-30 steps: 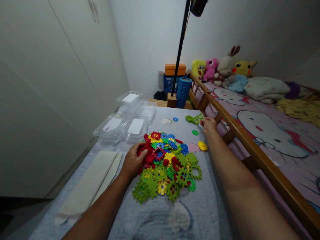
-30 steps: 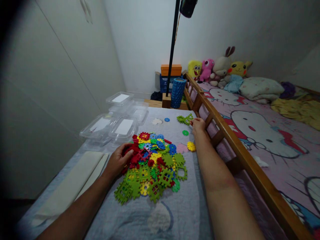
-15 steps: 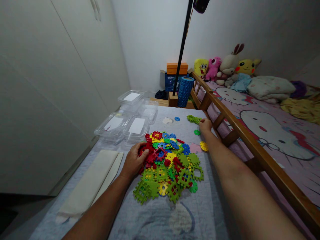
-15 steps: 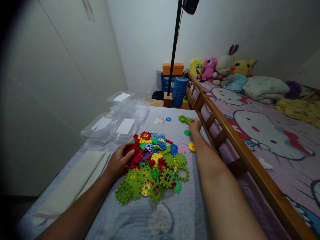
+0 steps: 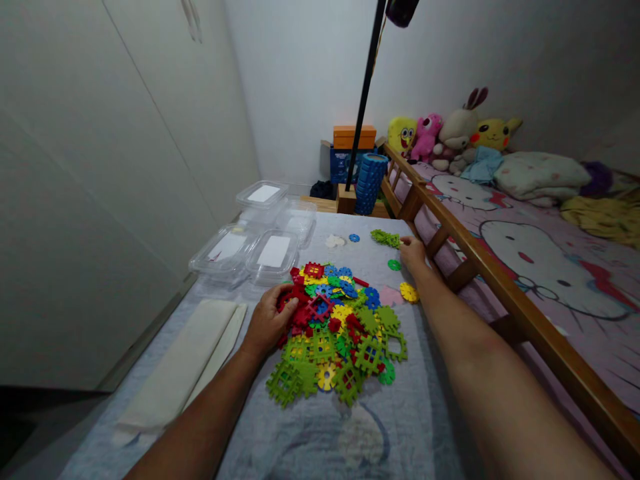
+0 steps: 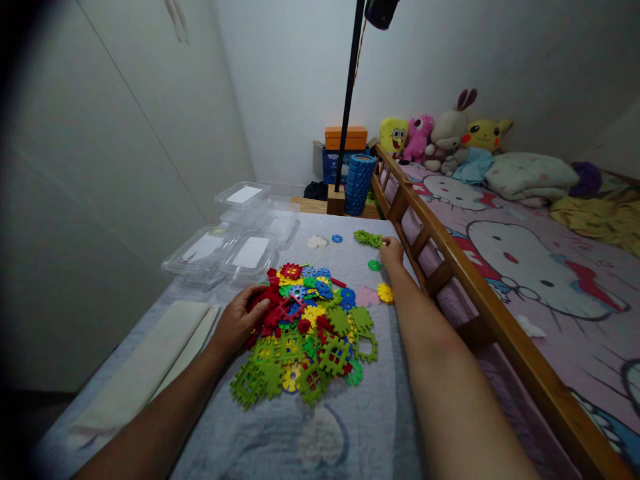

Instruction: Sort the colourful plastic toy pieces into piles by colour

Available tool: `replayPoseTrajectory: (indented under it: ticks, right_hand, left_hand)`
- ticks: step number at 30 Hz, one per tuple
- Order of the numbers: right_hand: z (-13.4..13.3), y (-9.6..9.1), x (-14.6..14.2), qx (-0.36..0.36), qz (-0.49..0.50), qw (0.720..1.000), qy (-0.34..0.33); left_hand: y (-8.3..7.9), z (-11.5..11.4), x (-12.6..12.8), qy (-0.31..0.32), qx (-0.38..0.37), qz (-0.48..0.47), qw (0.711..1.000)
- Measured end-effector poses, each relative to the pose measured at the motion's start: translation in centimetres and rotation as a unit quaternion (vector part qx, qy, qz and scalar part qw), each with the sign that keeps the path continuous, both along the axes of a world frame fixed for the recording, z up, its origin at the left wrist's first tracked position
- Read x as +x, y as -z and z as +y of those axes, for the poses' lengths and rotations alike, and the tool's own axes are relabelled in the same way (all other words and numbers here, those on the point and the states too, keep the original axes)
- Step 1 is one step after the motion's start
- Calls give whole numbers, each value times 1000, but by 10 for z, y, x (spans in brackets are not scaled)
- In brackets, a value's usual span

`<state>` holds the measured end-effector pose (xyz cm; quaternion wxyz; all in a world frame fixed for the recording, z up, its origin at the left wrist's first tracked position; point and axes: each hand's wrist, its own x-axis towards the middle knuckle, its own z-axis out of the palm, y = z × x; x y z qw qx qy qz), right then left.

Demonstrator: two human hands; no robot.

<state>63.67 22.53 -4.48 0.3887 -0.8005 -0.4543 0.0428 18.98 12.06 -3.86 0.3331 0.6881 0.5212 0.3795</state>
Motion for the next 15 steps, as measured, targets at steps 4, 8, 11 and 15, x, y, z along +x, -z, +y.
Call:
replayPoseTrajectory:
  ticks: [4,8,11,15]
  right_hand:
    - [-8,-6,-12,2,-45,998,-40]
    - [-7,-13,-40,-43,-169,974,-145]
    - [2,-17,-67,-103,-199,946,-235]
    - [18,-16,-100,-163,-202,918,-300]
  left_hand:
    - [-1,0,0,3,4,2,1000]
    - [-1,1,0,8,5,5,1000]
    - [0,1,0,8,2,3,1000]
    - [0,0,0,4,-2,-1,1000]
